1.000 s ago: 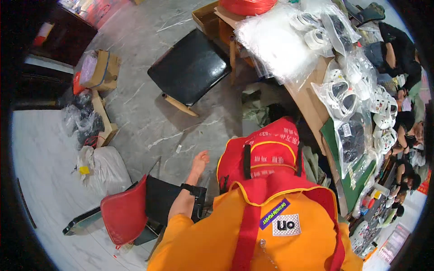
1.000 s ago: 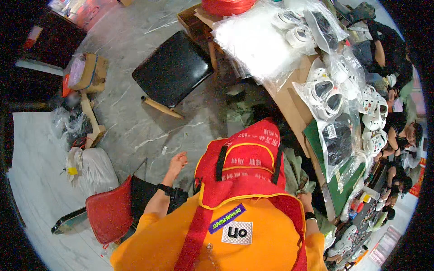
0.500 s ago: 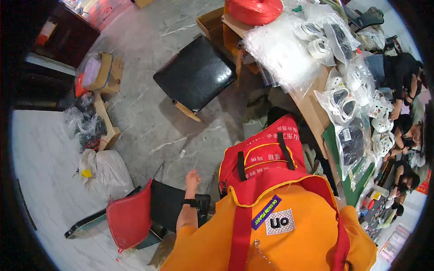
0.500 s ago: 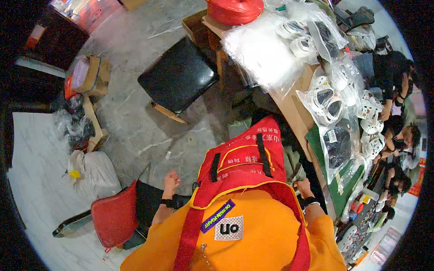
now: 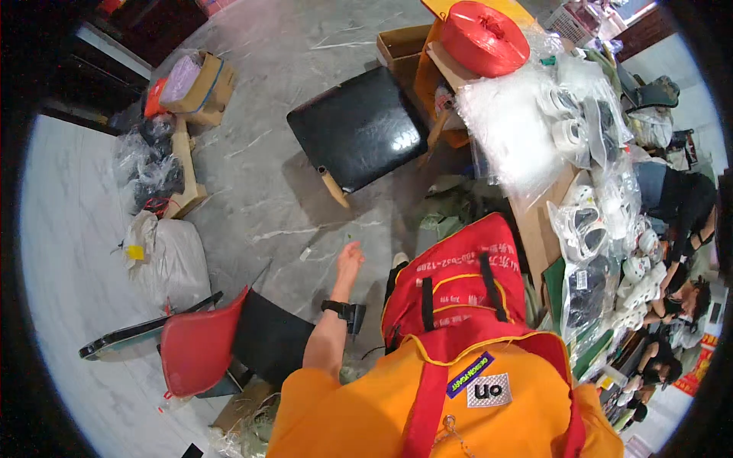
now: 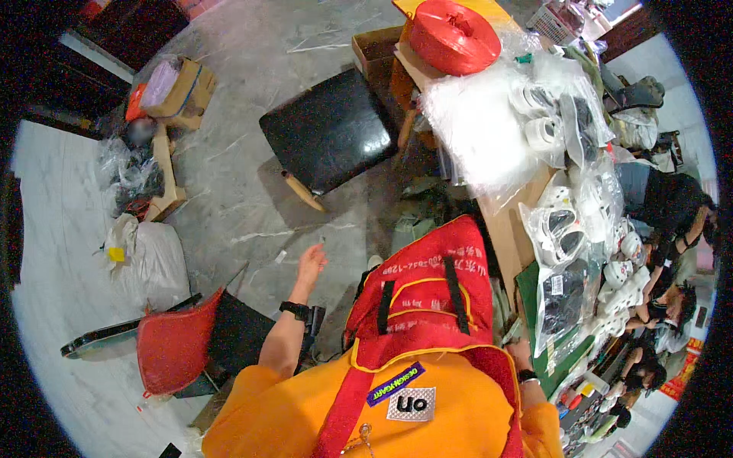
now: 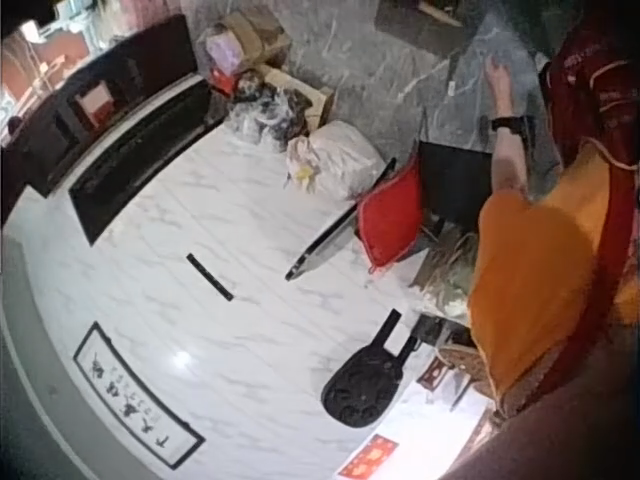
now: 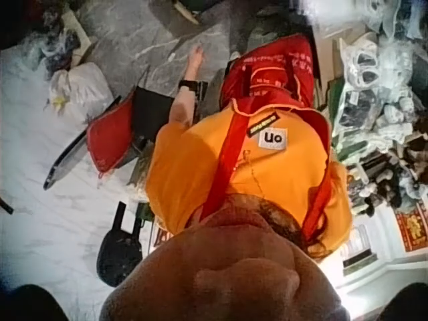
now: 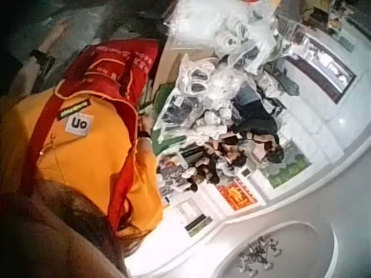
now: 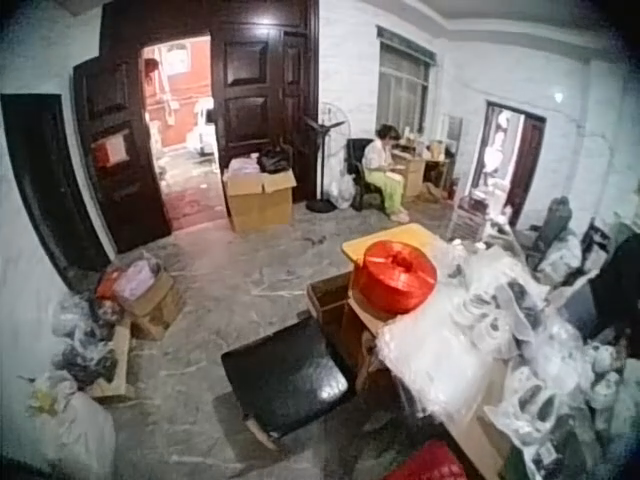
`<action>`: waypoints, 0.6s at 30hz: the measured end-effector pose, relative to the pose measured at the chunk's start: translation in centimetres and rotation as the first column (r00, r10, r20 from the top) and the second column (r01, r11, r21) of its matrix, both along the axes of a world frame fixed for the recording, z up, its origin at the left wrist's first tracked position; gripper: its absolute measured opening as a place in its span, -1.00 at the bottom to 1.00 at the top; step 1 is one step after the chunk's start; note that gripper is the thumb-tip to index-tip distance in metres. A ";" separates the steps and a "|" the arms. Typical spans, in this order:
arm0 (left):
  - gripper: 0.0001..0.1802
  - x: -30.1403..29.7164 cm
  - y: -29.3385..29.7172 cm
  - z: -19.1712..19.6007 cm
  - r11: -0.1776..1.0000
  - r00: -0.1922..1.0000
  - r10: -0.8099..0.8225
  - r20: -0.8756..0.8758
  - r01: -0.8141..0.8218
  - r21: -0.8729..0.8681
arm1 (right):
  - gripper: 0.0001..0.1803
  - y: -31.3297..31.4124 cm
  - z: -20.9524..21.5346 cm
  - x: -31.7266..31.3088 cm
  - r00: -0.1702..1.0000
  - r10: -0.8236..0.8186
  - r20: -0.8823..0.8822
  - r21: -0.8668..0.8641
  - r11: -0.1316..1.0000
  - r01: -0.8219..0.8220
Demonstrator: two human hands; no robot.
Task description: The recorder picks up shoes, puts them into plastic bags, and then puts the bagged shoes into a large green woven bag.
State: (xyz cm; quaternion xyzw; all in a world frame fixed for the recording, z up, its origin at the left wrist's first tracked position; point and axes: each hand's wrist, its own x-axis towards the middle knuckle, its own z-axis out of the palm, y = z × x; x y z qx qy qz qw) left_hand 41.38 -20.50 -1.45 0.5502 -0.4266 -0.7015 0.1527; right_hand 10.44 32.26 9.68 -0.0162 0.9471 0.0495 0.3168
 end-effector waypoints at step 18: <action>-0.72 -3.6 -1.8 3.3 0.944 0.948 -0.302 0.099 0.312 -0.110 | -0.61 -25.3 18.4 -3.7 0.989 0.079 -0.127 -0.190 0.977 -0.102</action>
